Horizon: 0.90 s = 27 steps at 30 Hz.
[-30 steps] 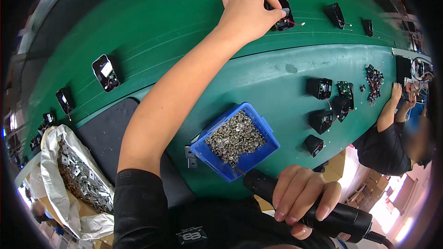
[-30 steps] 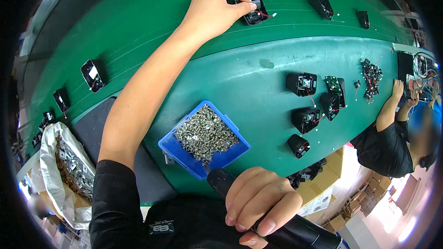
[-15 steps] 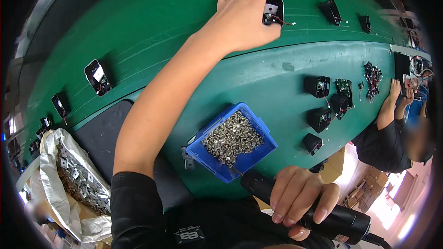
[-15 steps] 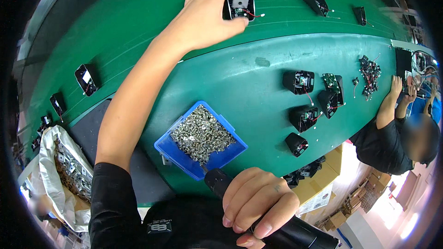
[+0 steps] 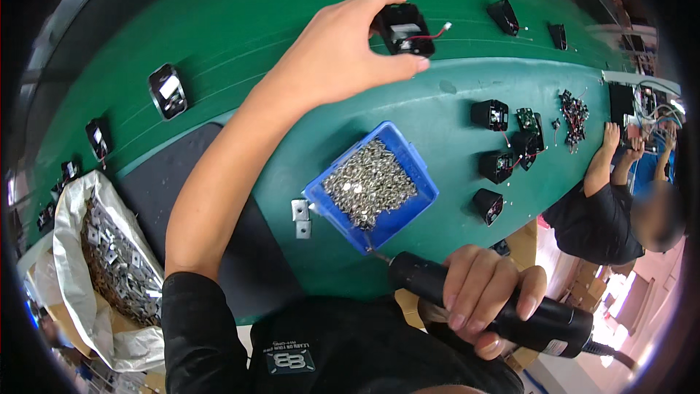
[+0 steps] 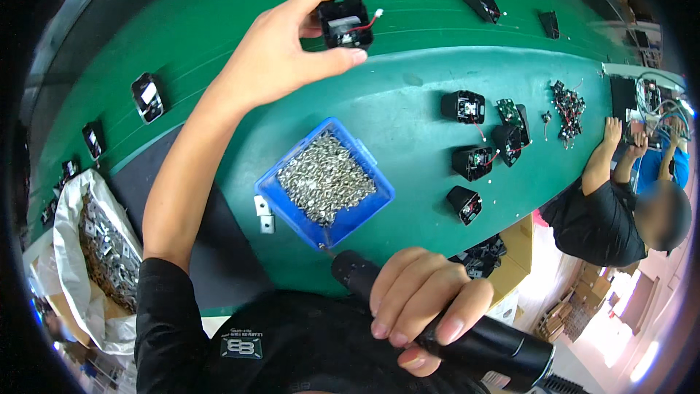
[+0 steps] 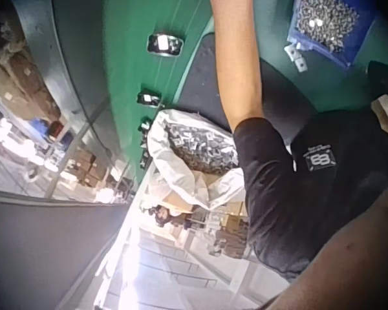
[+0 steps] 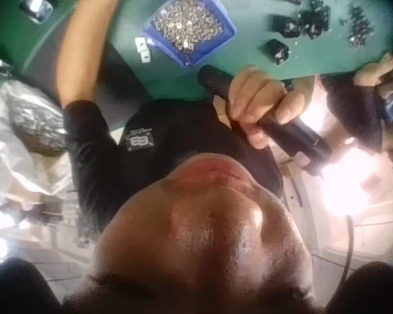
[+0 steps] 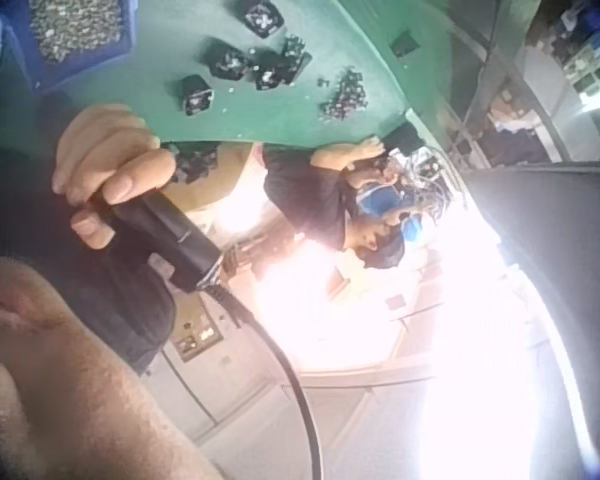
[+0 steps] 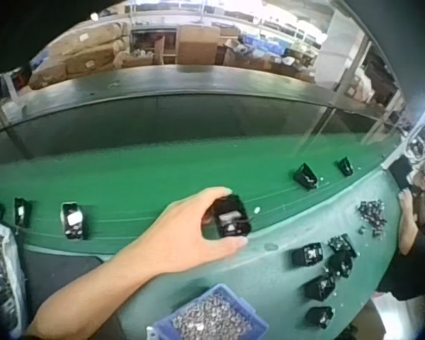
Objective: Assemble small electronic components by inserting parts and securing them with a power screwdriver.
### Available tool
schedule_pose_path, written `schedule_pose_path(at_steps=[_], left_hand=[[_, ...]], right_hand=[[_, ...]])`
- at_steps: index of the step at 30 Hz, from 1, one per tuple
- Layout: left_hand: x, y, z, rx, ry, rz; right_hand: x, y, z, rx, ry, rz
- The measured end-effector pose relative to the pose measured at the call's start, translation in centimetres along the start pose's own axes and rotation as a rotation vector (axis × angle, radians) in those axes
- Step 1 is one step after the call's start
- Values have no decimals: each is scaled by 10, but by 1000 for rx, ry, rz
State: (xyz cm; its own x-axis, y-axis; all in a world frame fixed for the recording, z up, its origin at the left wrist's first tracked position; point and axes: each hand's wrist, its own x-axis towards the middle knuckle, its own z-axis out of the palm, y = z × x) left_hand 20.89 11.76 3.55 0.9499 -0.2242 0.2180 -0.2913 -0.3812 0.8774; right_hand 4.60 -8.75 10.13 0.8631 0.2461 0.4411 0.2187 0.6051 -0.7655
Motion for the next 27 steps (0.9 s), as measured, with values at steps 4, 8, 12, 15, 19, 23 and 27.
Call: schedule_pose_path(at_steps=[4,8,12,15,19,23,27], left_hand=[[-45,15,-16,78,44,2],[-89,37,-25,83,49,79],[-127,46,-25,141,68,194],[-149,47,-17,103,139,236],[-175,34,-1,-48,187,146],[-177,24,-2,1,168,219],[-177,22,0,-63,126,253]], right_hand=[[-1,0,13,-81,184,-145],[3,-2,18,-32,203,-183],[6,-6,20,-46,209,-252],[8,-12,24,-65,264,-311],[13,-12,30,-28,250,-366],[13,-4,37,-44,251,-346],[16,8,46,-45,279,-342]])
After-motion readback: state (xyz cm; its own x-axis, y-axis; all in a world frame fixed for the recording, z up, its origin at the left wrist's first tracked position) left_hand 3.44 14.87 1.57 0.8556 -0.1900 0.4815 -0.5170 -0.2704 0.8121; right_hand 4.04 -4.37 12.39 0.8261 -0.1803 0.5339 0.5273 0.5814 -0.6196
